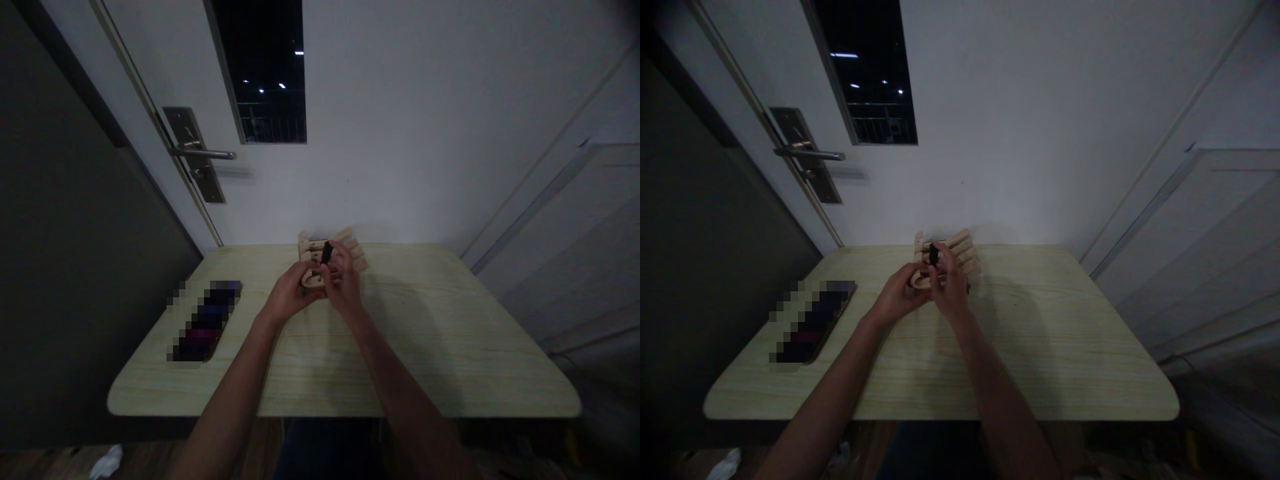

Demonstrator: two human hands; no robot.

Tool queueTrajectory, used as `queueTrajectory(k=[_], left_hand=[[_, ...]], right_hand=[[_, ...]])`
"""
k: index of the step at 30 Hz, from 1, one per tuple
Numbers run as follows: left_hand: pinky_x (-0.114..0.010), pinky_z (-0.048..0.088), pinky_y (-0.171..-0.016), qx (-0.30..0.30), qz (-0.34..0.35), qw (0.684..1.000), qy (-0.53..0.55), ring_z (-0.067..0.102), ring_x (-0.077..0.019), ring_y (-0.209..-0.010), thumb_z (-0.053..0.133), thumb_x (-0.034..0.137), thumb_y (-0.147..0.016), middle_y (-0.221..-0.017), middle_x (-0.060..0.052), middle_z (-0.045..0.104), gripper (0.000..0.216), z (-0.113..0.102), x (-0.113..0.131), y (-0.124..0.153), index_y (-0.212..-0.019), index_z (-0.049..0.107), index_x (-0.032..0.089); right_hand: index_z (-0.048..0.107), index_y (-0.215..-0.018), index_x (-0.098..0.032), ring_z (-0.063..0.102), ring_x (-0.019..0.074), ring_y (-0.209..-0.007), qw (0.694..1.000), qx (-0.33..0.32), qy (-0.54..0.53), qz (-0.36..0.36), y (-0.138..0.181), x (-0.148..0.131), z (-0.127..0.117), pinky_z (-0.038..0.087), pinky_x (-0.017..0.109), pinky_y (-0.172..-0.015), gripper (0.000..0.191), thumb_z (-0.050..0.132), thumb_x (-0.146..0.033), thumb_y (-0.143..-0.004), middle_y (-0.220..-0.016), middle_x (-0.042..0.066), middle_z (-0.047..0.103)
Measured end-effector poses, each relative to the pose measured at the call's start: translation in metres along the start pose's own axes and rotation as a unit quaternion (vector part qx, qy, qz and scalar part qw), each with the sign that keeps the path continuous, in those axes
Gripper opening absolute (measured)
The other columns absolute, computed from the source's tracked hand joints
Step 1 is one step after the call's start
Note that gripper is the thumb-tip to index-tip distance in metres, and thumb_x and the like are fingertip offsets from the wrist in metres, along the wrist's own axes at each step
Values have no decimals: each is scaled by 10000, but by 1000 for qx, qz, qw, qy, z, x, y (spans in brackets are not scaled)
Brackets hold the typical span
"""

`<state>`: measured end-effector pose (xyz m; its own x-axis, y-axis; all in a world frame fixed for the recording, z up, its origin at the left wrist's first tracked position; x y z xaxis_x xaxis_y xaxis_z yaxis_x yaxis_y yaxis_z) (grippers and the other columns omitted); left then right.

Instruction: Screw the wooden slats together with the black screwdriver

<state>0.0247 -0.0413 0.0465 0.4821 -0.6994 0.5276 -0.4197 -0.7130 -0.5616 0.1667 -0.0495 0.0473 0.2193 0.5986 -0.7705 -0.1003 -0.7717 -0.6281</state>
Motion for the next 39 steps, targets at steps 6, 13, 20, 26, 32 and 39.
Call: queueTrajectory(k=[6, 13, 20, 26, 32, 39], left_hand=[[-368, 484, -891, -5, -7, 1000, -6, 584, -228, -1060, 720, 338, -724, -1144, -78, 604, 508, 0, 1, 0, -1164, 501, 210], [-373, 493, -876, 4, -4, 1000, -10, 591, -234, -1052, 754, 333, -688, -1137, -79, 608, 571, 1, -3, 1, -1181, 491, 219], [-343, 487, -879, 1, 7, 1000, -10, 589, -211, -1047, 731, 329, -716, -1133, -73, 614, 506, 0, -2, 0, -1153, 508, 202], [-355, 481, -892, -6, -3, 1000, -6, 579, -222, -1072, 737, 330, -707, -1157, -81, 605, 522, 0, -1, 0, -1159, 506, 208], [-365, 489, -871, -5, -10, 1000, -12, 586, -233, -1058, 731, 339, -711, -1137, -85, 607, 529, 0, -1, 0, -1167, 498, 208], [-371, 488, -877, 4, -1, 1000, -3, 590, -229, -1048, 737, 337, -710, -1133, -81, 608, 536, 1, -2, 0, -1174, 496, 219]], right_hand=[[448, -1256, -277, 651, 163, -813, 999, 24, 17, 16, -2, 2, 1, 544, 244, -555, 429, 566, -310, -846, -1056, 55, 640], [441, -1250, -266, 619, 143, -687, 998, 44, 36, 28, 0, 6, 1, 531, 252, -531, 492, 626, -357, -803, -990, 50, 627], [379, -1338, -267, 612, 199, -1044, 1000, -12, 16, -22, 0, 3, 0, 565, 334, -770, 439, 456, -327, -910, -1249, 84, 570], [403, -1328, -260, 615, 196, -1032, 999, -15, 18, -26, -1, 2, -1, 567, 336, -781, 432, 465, -303, -903, -1231, 74, 585], [440, -1304, -294, 628, 188, -924, 999, -3, 45, -18, -3, 1, 0, 573, 319, -699, 436, 517, -302, -875, -1206, 57, 593], [437, -1314, -308, 618, 202, -951, 997, 0, 77, -21, -3, 3, -1, 556, 383, -812, 453, 531, -332, -872, -1206, 53, 590]])
Point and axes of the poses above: each hand's wrist, its own y-axis away from the middle knuckle, its own z-axis out of the palm, x = y × z, the point moved 2 cm from there along -y, towards the middle knuckle
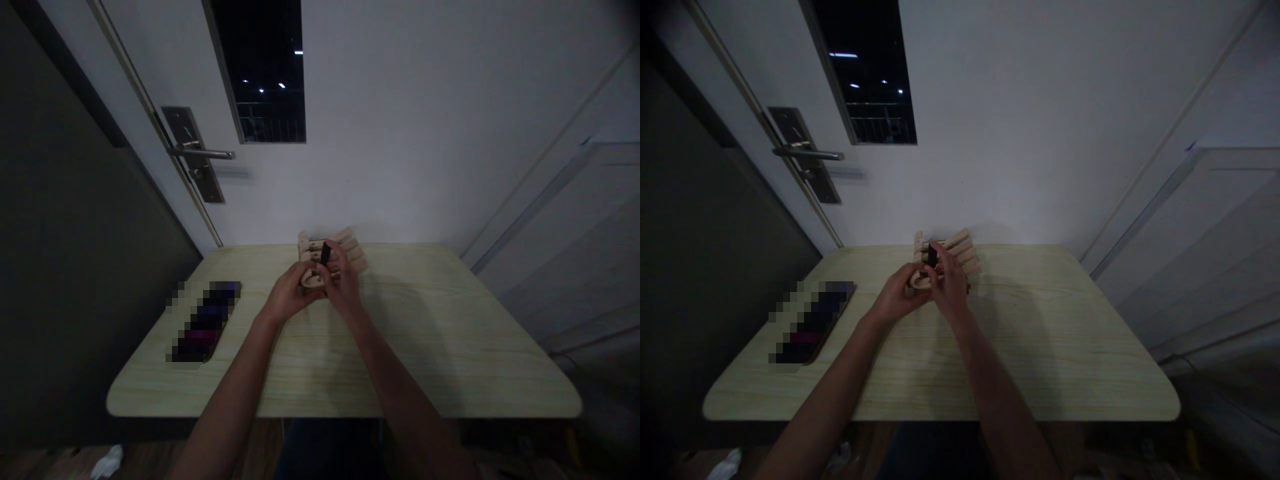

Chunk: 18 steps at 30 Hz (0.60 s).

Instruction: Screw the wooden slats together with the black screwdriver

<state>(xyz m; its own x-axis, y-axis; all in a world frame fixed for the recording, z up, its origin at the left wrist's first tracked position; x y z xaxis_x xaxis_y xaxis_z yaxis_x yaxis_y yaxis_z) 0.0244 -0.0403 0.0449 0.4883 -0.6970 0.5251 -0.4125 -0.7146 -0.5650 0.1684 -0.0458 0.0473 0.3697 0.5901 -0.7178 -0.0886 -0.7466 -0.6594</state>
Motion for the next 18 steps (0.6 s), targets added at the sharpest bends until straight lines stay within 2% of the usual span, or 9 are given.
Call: queueTrajectory(k=[4, 7, 10, 13, 18], left_hand=[[-373, 484, -888, -5, 1, 1000, 6, 586, -229, -1061, 740, 327, -707, -1145, -78, 608, 527, -1, 2, -1, -1166, 503, 222], [-370, 480, -895, -8, -4, 1000, 10, 583, -224, -1066, 746, 312, -701, -1155, -73, 607, 521, -1, 2, -1, -1157, 511, 222], [-370, 487, -875, -9, -9, 1000, 8, 586, -224, -1056, 741, 308, -704, -1155, -73, 607, 520, -1, 2, 0, -1164, 510, 227], [-371, 492, -861, -12, -8, 1000, 2, 588, -229, -1048, 743, 309, -701, -1143, -76, 608, 527, 0, 1, 0, -1165, 506, 228], [-370, 488, -868, -2, 0, 1000, -6, 589, -229, -1046, 747, 309, -697, -1135, -76, 607, 550, 0, -1, 1, -1178, 492, 228]], right_hand=[[399, -1351, -306, 592, 201, -1071, 1000, -15, -23, -14, 2, -2, -1, 540, 382, -862, 440, 453, -326, -915, -1289, 52, 552], [371, -1368, -296, 599, 190, -1084, 997, -31, -64, -8, 3, -1, 0, 535, 377, -878, 440, 420, -317, -932, -1323, 58, 534], [399, -1343, -289, 617, 194, -1050, 997, -22, -79, 4, 2, 1, 2, 544, 375, -860, 431, 455, -336, -918, -1269, 59, 576], [439, -1305, -296, 642, 192, -969, 998, 0, -63, 6, 1, 2, 2, 548, 375, -839, 416, 499, -350, -897, -1206, 50, 613], [463, -1293, -305, 624, 202, -971, 1000, 26, 3, -1, 0, -1, -1, 529, 380, -848, 427, 532, -365, -876, -1220, 43, 603]])
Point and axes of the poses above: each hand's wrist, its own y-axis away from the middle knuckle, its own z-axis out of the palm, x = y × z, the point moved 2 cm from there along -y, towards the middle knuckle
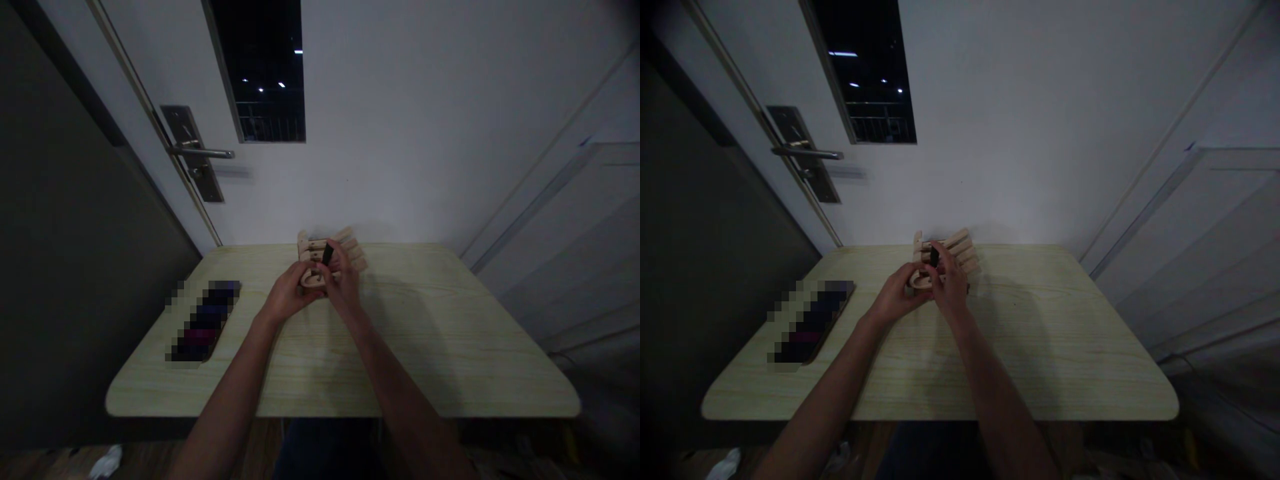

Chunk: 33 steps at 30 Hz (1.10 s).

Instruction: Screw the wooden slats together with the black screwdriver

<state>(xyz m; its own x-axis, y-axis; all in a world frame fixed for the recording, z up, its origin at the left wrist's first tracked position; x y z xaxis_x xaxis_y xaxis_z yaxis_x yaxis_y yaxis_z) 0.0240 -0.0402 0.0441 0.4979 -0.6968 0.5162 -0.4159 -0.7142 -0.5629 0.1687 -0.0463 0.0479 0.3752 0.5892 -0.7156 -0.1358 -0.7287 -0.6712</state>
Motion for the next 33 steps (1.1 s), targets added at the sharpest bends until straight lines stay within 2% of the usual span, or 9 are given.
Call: queueTrajectory(k=[3, 6, 8, 15, 19, 24, 27, 33], left_hand=[[-365, 480, -887, -2, 3, 1000, 2, 584, -223, -1062, 744, 297, -702, -1153, -74, 604, 553, 0, 1, 0, -1187, 487, 227], [-362, 479, -892, -7, -2, 1000, 9, 582, -221, -1071, 734, 299, -714, -1161, -72, 604, 527, -2, 3, 0, -1179, 496, 226], [-368, 479, -895, -12, -2, 1000, 12, 582, -226, -1075, 732, 306, -716, -1161, -74, 606, 517, -3, 4, -1, -1171, 502, 226], [-357, 486, -882, -6, 2, 1000, 1, 587, -231, -1072, 741, 315, -705, -1160, -80, 608, 526, -3, 3, -1, -1165, 504, 218], [-359, 488, -873, -4, 5, 1000, 1, 588, -229, -1054, 745, 309, -701, -1143, -77, 609, 540, -1, 1, 0, -1171, 496, 217], [-367, 486, -873, -4, 2, 1000, -2, 583, -234, -1058, 729, 325, -718, -1137, -83, 607, 529, 0, 0, 0, -1176, 491, 210], [-365, 489, -867, -7, 3, 1000, -6, 584, -236, -1059, 720, 343, -726, -1137, -87, 608, 519, 0, 1, 0, -1173, 492, 207], [-352, 492, -864, -3, 5, 1000, 0, 588, -227, -1063, 712, 317, -735, -1152, -80, 608, 510, -1, 2, 0, -1183, 489, 215]], right_hand=[[437, -1326, -303, 625, 199, -965, 1000, -9, 13, -6, 0, 0, -1, 523, 378, -858, 457, 521, -367, -882, -1218, 46, 608], [400, -1365, -300, 561, 204, -1143, 999, -30, 0, -29, 0, -1, 0, 480, 385, -949, 449, 442, -353, -920, -1324, 46, 544], [378, -1383, -301, 536, 196, -1188, 999, -41, -10, -33, 0, 0, 0, 465, 385, -974, 445, 392, -345, -940, -1364, 43, 512], [394, -1379, -285, 563, 204, -1168, 998, -50, -45, -11, 1, 2, -1, 505, 374, -929, 455, 425, -363, -932, -1326, 49, 549], [401, -1371, -306, 613, 206, -1082, 997, -38, -63, 10, 2, 4, 1, 540, 375, -868, 487, 500, -375, -899, -1308, 45, 566], [454, -1331, -319, 579, 214, -1129, 999, -19, -26, -10, 1, 1, 2, 497, 400, -940, 469, 547, -348, -873, -1262, 30, 593], [457, -1330, -313, 580, 209, -1119, 999, -20, -15, -23, 0, -2, 1, 490, 395, -947, 462, 540, -325, -876, -1260, 32, 591], [387, -1380, -292, 629, 190, -1034, 997, -46, -55, -10, 0, -3, 2, 542, 349, -854, 489, 472, -297, -899, -1302, 48, 559]])
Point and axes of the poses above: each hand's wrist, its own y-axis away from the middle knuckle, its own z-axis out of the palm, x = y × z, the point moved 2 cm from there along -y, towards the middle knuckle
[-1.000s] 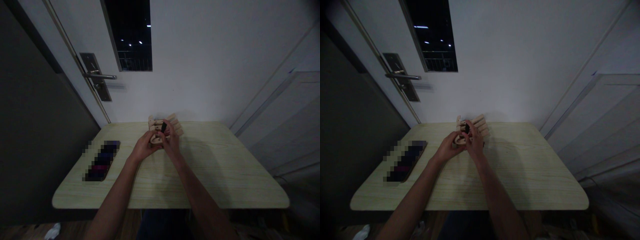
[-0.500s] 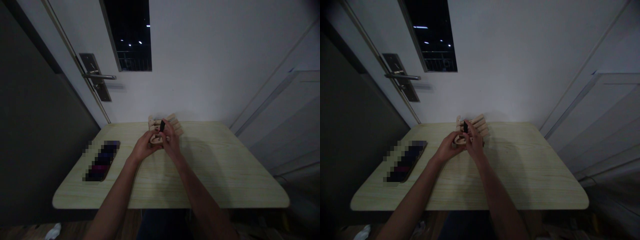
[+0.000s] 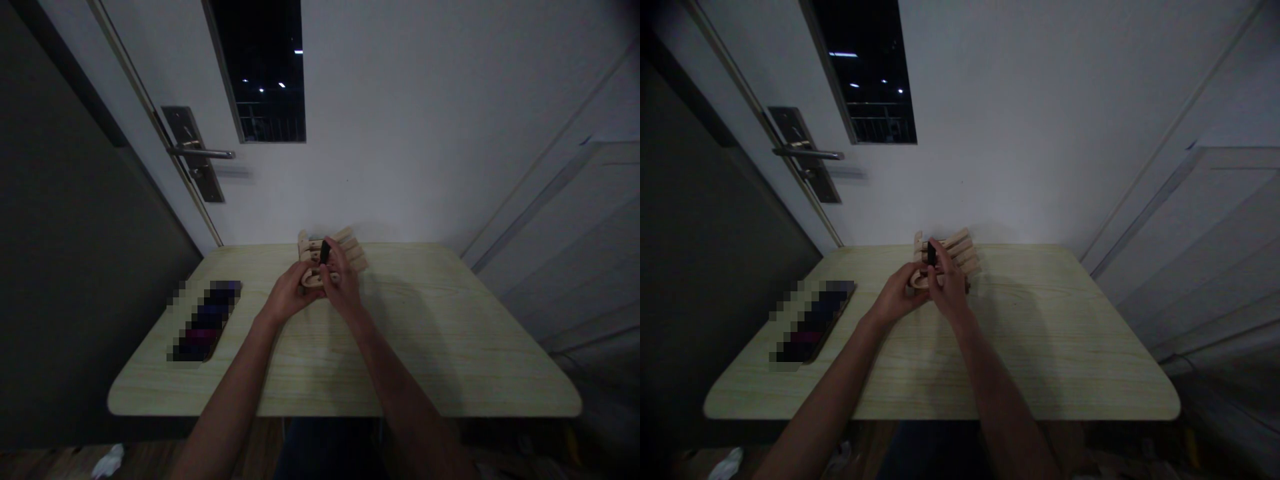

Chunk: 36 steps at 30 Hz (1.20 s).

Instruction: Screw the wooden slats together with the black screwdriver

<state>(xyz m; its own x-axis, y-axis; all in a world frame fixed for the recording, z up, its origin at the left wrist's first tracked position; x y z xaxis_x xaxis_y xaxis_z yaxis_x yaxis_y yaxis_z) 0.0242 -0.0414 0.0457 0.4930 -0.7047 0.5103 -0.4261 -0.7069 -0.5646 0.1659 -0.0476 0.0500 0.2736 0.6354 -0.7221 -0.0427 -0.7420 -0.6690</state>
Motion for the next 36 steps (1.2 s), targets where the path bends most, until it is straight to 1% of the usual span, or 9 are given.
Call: queueTrajectory(k=[4, 7, 9, 13, 15, 21, 25, 29, 36], left_hand=[[-349, 491, -867, -1, 0, 1000, -1, 586, -226, -1068, 720, 305, -726, -1156, -78, 607, 504, 0, -1, 0, -1169, 499, 217], [-350, 491, -868, 0, 0, 1000, -2, 588, -226, -1061, 731, 318, -715, -1149, -78, 608, 523, 1, -2, 0, -1172, 497, 216], [-358, 492, -869, 0, 0, 1000, -5, 589, -229, -1055, 731, 329, -715, -1143, -82, 606, 541, 1, -2, 0, -1185, 490, 214], [-374, 487, -879, 4, 4, 1000, -7, 583, -237, -1065, 732, 336, -715, -1143, -85, 602, 564, 2, -3, 1, -1204, 479, 217], [-371, 485, -883, 4, 2, 1000, -2, 579, -234, -1073, 733, 330, -716, -1151, -83, 601, 561, 2, -3, 1, -1204, 478, 221], [-362, 477, -902, -3, -4, 1000, 6, 571, -228, -1093, 728, 320, -725, -1169, -76, 602, 526, 1, 0, 0, -1186, 494, 224], [-375, 473, -913, -3, 0, 1000, 10, 568, -233, -1102, 732, 302, -719, -1179, -78, 597, 530, 1, -1, 0, -1187, 494, 226], [-374, 471, -915, -5, 0, 1000, 15, 569, -230, -1099, 735, 303, -715, -1183, -76, 593, 515, 0, -1, 0, -1168, 501, 225], [-371, 480, -888, -11, -7, 1000, 5, 573, -231, -1074, 713, 315, -736, -1150, -79, 601, 503, 0, 0, 0, -1176, 491, 214]], right_hand=[[402, -1369, -286, 627, 187, -1024, 1000, -1, -3, 0, 0, 1, 0, 537, 341, -856, 476, 476, -299, -899, -1263, 48, 586], [444, -1335, -287, 627, 195, -982, 999, 19, 27, -3, -1, 2, -1, 526, 362, -862, 455, 509, -309, -885, -1211, 45, 611], [468, -1312, -286, 615, 205, -996, 998, 32, 49, -5, -1, 2, -2, 510, 385, -885, 443, 531, -315, -875, -1202, 45, 613], [477, -1301, -290, 604, 213, -1018, 997, 36, 70, -10, -2, 0, -3, 502, 400, -891, 439, 547, -323, -868, -1189, 41, 620], [466, -1314, -293, 605, 211, -1027, 997, 29, 71, -15, -2, -1, -3, 503, 400, -893, 446, 535, -324, -875, -1212, 40, 611], [424, -1357, -287, 570, 202, -1145, 999, 12, 38, -27, -1, -2, -5, 483, 397, -954, 434, 431, -309, -924, -1305, 45, 565], [403, -1369, -284, 587, 200, -1126, 1000, 4, 18, -17, 0, 0, -4, 517, 380, -908, 443, 424, -321, -928, -1314, 52, 561], [432, -1342, -289, 625, 189, -1040, 1000, 14, 16, -14, 1, 1, -3, 538, 349, -852, 431, 456, -322, -913, -1261, 46, 597], [484, -1286, -276, 623, 196, -975, 998, 45, 45, -4, -1, -2, -3, 513, 360, -855, 427, 545, -321, -866, -1199, 47, 615]])
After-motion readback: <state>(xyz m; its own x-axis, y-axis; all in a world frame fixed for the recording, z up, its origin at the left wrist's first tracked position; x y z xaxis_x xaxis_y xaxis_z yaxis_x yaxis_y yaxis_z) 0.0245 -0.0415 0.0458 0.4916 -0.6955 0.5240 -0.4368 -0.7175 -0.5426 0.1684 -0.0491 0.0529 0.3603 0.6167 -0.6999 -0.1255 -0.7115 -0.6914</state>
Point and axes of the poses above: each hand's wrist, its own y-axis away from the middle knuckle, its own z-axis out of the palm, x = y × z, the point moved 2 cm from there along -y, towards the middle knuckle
